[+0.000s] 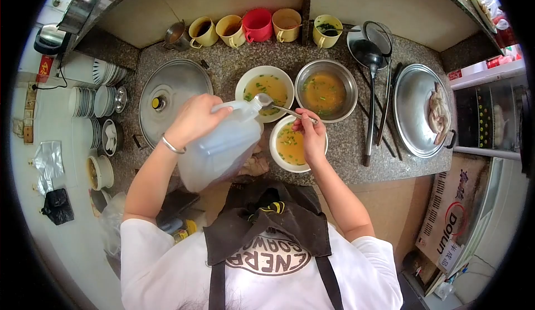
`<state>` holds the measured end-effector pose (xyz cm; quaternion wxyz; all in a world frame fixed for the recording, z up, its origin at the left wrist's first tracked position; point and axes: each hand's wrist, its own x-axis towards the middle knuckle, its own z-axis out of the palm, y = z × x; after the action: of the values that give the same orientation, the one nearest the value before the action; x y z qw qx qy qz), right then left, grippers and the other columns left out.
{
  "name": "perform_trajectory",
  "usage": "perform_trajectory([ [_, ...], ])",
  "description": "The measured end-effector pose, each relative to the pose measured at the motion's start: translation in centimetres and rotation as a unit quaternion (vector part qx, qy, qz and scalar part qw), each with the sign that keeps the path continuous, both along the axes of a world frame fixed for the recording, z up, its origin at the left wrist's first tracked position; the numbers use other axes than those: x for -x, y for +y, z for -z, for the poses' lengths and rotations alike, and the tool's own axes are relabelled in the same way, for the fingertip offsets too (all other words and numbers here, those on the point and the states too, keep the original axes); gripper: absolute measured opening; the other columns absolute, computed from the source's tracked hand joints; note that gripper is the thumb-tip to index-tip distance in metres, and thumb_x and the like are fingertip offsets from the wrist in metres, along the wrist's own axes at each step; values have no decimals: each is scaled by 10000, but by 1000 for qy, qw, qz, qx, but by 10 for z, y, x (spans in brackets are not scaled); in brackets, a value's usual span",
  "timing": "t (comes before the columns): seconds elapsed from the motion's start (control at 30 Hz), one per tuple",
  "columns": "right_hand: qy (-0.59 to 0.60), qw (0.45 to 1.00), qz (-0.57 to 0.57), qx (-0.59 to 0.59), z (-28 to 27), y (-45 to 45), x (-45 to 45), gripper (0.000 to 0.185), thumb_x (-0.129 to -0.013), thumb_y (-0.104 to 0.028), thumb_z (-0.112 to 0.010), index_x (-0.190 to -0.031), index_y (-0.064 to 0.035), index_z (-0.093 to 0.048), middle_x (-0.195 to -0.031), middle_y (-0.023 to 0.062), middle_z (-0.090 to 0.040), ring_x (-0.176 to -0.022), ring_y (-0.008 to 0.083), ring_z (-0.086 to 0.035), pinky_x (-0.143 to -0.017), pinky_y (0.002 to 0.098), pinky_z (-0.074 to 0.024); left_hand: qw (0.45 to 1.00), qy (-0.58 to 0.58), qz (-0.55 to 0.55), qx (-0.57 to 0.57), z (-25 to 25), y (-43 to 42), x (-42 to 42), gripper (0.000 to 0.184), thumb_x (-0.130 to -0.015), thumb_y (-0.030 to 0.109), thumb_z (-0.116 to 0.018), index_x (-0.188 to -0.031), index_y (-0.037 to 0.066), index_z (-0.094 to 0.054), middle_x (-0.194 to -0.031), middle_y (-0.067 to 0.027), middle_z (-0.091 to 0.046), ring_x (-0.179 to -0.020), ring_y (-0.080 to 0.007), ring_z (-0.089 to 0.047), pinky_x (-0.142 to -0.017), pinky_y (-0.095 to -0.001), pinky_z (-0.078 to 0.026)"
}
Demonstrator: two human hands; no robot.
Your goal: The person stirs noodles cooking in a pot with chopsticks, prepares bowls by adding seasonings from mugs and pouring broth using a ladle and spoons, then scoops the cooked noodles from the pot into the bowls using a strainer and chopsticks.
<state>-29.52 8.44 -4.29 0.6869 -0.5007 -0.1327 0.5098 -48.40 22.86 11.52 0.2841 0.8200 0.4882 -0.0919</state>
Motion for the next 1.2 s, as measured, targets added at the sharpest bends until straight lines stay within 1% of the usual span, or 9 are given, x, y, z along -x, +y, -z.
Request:
perform_trajectory([
  [0.33, 7, 1000, 4, -6, 1, 0, -2, 229, -918, -178, -468, -1039, -2, -553, -748, 27, -536, -676, 99, -510, -649, 232, -439, 1000, 1, 5, -2, 4, 2, 0, 355, -791, 331, -580, -853, -13, -643, -718, -188, -610, -673, -303, -598, -634, -372, -447],
  [0.4, 11, 1000, 5, -7, 2, 0, -3, 221, -920, -169, -465, -1037, -4, -555, -750, 31, -540, -672, 97, -513, -646, 233, -442, 1000, -26, 9, -10, 7, 2, 4, 335, -775, 312, -577, -816, -14, -637, -671, -207, -582, -664, -358, -579, -632, -405, -447],
  [0.43, 13, 1000, 7, -7, 3, 0, -4, 222, -920, -168, -463, -1036, -2, -554, -748, 32, -538, -672, 100, -511, -648, 234, -441, 1000, -26, 9, -10, 7, 2, 5, 335, -775, 312, -577, -816, -14, -637, -671, -207, -582, -664, -358, -579, -632, -405, -447],
  [0.5, 14, 1000, 9, -6, 3, 0, -5, 222, -920, -166, -461, -1035, 0, -553, -746, 33, -537, -672, 102, -510, -650, 236, -441, 1000, -22, 0, -8, 5, 0, 9, 349, -791, 310, -578, -840, -32, -629, -707, -199, -595, -662, -308, -585, -621, -364, -439],
  [0.6, 15, 1000, 9, -4, 2, -1, -5, 225, -919, -164, -460, -1037, 6, -549, -746, 35, -534, -673, 107, -507, -653, 240, -441, 998, -66, -1, -9, 6, -3, 18, 341, -791, 298, -580, -830, -38, -627, -707, -196, -591, -656, -294, -581, -620, -349, -438],
  [0.93, 18, 1000, 4, 1, -1, -2, -1, 230, -917, -166, -465, -1041, 9, -546, -759, 34, -536, -673, 108, -509, -652, 233, -440, 996, -78, -38, 4, -1, -12, 43, 328, -797, 275, -585, -820, -50, -622, -686, -169, -604, -633, -233, -582, -607, -331, -439],
  [1.0, 21, 1000, 6, -8, -2, -7, -4, 231, -916, -169, -467, -1041, 9, -546, -761, 32, -537, -674, 106, -510, -651, 232, -439, 992, -116, -39, 14, 0, -16, 56, 304, -799, 254, -590, -823, -48, -624, -687, -126, -613, -636, -171, -569, -606, -303, -436],
  [1.1, 51, 998, 22, -9, -5, -24, -16, 229, -915, -184, -478, -1044, -11, -552, -764, 28, -539, -677, 107, -514, -650, 231, -438, 987, -143, -68, 32, -5, -28, 72, 279, -801, 230, -595, -821, -47, -619, -685, -77, -610, -637, -123, -542, -606, -277, -430],
  [1.2, 0, 1000, 14, -13, -8, -54, -33, 225, -915, -184, -478, -1049, -18, -551, -777, 33, -550, -694, 113, -523, -659, 235, -442, 979, -172, -96, 41, -10, -45, 91, 274, -774, 229, -618, -828, -39, -623, -669, -118, -621, -621, -162, -581, -605, -297, -450],
])
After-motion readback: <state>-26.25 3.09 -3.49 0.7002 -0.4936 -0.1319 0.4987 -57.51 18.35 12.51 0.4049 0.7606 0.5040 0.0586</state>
